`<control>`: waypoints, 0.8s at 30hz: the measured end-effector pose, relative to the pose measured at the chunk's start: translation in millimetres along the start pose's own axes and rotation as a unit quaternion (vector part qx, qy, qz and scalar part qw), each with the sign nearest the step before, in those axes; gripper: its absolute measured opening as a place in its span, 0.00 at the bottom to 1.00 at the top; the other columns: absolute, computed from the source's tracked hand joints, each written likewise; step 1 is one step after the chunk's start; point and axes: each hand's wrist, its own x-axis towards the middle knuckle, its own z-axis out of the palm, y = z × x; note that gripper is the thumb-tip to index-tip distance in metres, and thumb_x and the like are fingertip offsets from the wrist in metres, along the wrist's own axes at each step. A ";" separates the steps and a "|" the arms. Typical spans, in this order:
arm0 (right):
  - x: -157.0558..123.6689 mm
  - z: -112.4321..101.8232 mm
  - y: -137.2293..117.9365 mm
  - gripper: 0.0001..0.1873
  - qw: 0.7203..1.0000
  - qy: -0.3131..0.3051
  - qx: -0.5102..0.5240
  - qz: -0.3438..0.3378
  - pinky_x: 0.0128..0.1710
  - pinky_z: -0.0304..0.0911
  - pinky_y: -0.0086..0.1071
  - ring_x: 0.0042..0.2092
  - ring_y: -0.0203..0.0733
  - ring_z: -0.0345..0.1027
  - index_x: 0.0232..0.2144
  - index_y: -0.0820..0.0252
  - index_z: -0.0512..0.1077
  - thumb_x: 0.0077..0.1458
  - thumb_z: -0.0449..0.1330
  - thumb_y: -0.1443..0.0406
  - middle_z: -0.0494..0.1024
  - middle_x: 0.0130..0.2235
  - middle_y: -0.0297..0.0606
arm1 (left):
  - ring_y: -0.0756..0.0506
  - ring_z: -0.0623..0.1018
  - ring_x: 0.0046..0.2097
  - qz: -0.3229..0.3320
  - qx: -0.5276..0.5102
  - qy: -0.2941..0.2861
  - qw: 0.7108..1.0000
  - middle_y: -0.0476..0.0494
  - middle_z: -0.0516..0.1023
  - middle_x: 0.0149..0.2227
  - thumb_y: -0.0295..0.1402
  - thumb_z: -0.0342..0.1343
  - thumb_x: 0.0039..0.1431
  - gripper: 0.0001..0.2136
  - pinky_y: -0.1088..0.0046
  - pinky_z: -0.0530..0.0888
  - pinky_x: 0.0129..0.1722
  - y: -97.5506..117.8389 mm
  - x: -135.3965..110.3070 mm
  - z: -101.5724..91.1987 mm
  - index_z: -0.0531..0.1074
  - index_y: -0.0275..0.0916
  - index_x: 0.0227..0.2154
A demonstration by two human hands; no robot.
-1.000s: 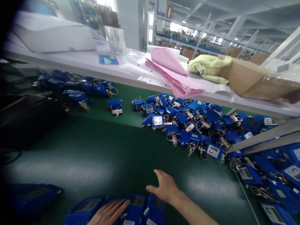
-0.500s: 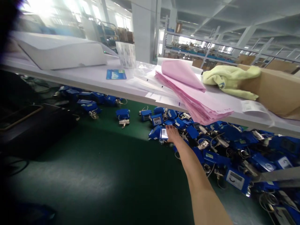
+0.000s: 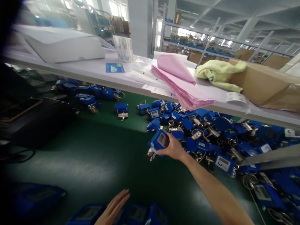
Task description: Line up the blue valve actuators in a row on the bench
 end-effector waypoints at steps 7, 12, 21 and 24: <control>-105.2 43.1 -42.4 0.38 0.877 0.098 -0.304 -0.358 0.62 0.50 0.52 0.64 0.56 0.45 0.60 0.70 0.52 0.50 0.61 0.67 0.62 0.57 0.55 | 0.40 0.66 0.58 -0.170 -0.361 0.026 0.917 0.37 0.65 0.57 0.42 0.58 0.53 0.32 0.59 0.65 0.58 85.5 76.0 -32.7 0.55 0.39 0.59; -137.0 44.7 -48.3 0.38 0.897 0.099 -0.280 -0.327 0.60 0.53 0.50 0.62 0.55 0.49 0.60 0.67 0.52 0.49 0.60 0.66 0.62 0.57 0.52 | 0.42 0.74 0.47 -0.205 -0.346 0.002 0.915 0.39 0.72 0.49 0.41 0.60 0.51 0.28 0.63 0.73 0.47 123.2 77.3 -33.4 0.59 0.38 0.54; -193.3 -24.7 18.4 0.55 0.966 -0.107 -0.087 0.219 0.51 0.61 0.46 0.52 0.54 0.62 0.60 0.61 0.53 0.32 0.70 0.52 0.64 0.54 0.49 | 0.44 0.73 0.49 -0.164 -0.072 -0.035 0.983 0.42 0.69 0.51 0.45 0.48 0.60 0.22 0.63 0.72 0.50 54.8 22.7 -34.3 0.61 0.41 0.54; -226.6 -17.2 61.9 0.53 0.923 -0.226 0.016 0.312 0.48 0.62 0.40 0.51 0.51 0.64 0.58 0.60 0.56 0.30 0.71 0.56 0.66 0.53 0.47 | 0.40 0.71 0.52 -0.124 0.065 -0.056 0.989 0.40 0.71 0.50 0.46 0.49 0.59 0.21 0.57 0.70 0.52 12.0 -17.4 -26.6 0.67 0.38 0.50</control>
